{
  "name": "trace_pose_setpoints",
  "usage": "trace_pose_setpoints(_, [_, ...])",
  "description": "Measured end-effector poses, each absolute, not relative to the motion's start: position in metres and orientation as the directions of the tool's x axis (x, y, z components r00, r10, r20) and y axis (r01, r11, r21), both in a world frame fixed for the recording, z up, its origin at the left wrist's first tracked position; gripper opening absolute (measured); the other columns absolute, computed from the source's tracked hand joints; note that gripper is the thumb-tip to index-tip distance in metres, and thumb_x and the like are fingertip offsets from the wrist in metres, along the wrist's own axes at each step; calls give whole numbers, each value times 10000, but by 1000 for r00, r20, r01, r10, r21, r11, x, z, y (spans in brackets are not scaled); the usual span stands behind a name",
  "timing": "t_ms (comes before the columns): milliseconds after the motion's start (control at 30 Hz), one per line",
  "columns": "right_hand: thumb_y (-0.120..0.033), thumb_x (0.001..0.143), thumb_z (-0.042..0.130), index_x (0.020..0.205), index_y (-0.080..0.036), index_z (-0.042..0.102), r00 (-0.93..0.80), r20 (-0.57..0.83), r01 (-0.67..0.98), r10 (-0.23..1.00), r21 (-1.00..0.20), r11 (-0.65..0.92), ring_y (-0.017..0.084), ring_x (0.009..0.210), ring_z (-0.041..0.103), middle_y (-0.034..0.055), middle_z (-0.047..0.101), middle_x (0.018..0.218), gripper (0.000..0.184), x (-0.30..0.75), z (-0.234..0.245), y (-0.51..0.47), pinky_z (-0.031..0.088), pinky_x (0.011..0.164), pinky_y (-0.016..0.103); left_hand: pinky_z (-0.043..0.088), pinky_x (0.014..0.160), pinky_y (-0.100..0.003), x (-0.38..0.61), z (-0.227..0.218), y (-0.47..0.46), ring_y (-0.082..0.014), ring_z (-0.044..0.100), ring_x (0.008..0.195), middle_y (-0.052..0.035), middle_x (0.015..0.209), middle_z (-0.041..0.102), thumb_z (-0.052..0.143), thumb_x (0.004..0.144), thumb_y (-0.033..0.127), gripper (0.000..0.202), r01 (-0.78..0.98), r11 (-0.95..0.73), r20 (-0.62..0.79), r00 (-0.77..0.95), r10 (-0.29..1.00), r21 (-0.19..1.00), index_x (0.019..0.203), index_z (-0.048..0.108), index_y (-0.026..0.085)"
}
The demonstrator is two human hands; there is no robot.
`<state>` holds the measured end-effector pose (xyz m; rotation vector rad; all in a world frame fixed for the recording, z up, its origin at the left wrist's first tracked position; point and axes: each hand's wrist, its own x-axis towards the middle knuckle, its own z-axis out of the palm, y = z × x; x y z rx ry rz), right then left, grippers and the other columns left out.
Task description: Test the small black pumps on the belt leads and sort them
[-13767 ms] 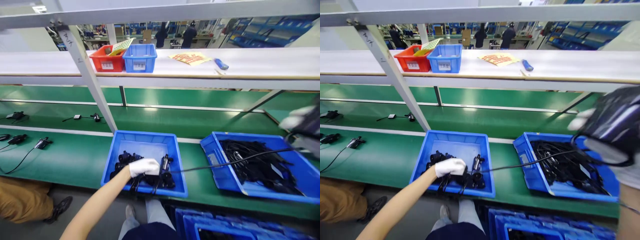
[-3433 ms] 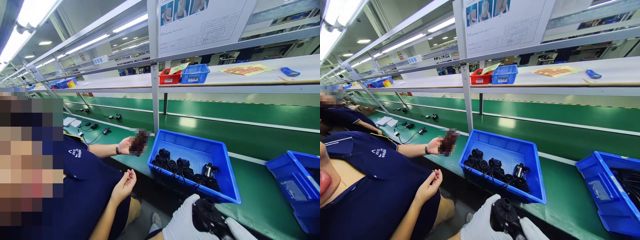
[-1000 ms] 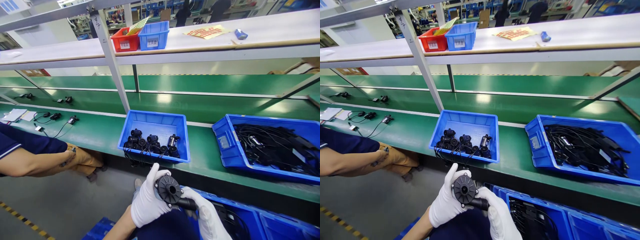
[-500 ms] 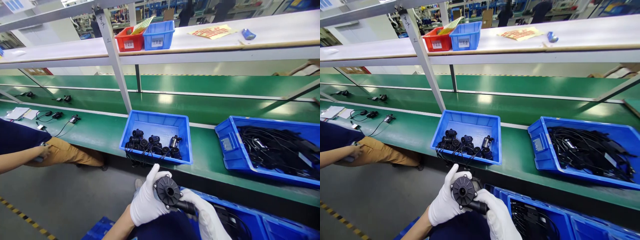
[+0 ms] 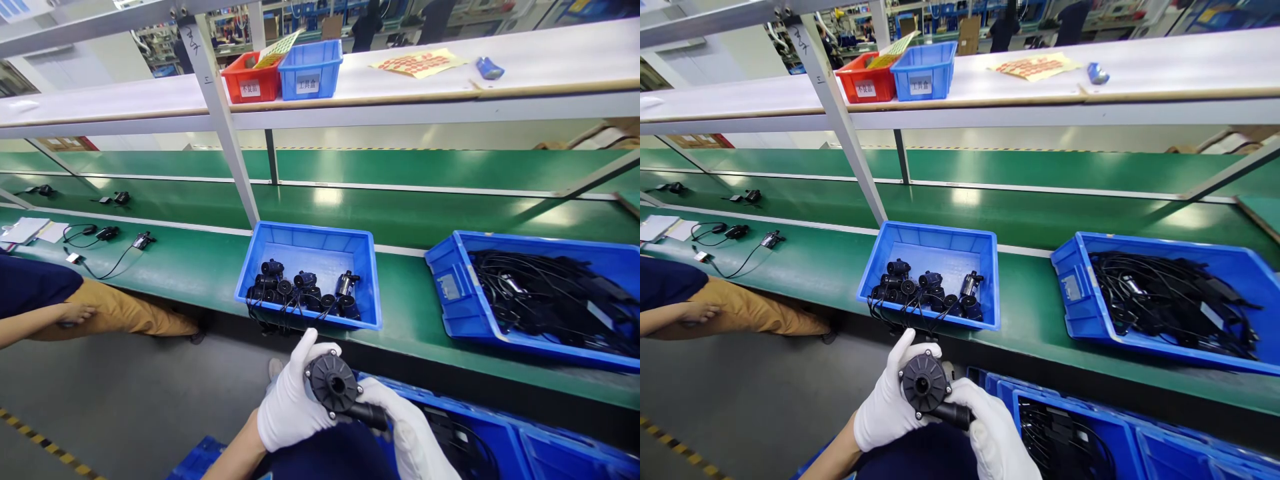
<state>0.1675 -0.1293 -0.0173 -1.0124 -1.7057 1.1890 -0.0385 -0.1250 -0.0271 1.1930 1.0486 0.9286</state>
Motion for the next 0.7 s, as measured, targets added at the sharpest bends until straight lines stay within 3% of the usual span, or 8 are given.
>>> trace_pose_setpoints(167, [-695,1054,196,994,-242,728,-363,129,167,923,-965,201,223,781,740,76,757,924,702,168,-20,-130,614,715,277,392,1210,-483,-37,-24,-123,-327,625,1314,-214,1438,596,943,704,280,1203,-18,176,-166,253,953,984,1630,180,195])
trace_pose_setpoints(367, [-705,1050,199,923,-228,714,-346,120,194,930,-961,196,179,628,665,45,704,803,714,167,-12,-128,570,619,261,421,1189,-463,-37,-20,-124,-325,641,1291,-191,1421,613,942,681,211,1170,-49,211,-193,238,952,976,1625,252,216])
trace_pose_setpoints(533, [-706,1048,216,950,-225,729,-357,117,186,927,-963,193,209,726,697,74,725,870,710,167,-16,-129,573,663,280,394,1207,-469,-37,-20,-125,-326,638,1282,-180,1418,617,971,628,191,1195,-100,256,-230,211,950,962,1615,299,228])
trace_pose_setpoints(633, [-754,1018,233,986,-224,735,-351,-4,176,936,-982,62,180,595,615,58,680,784,731,171,-28,-134,522,537,261,393,1198,-478,-36,-20,-123,-319,630,1273,-160,1400,628,989,623,260,1216,-203,350,-308,212,928,914,1616,288,238])
trace_pose_setpoints(700, [-753,1010,290,934,-221,716,-316,-132,187,940,-979,-75,164,571,581,43,647,745,685,176,-31,-137,472,479,227,426,1159,-480,-34,-22,-121,-296,656,1206,-138,1338,662,957,691,387,1035,-338,425,-371,213,904,840,1551,403,227])
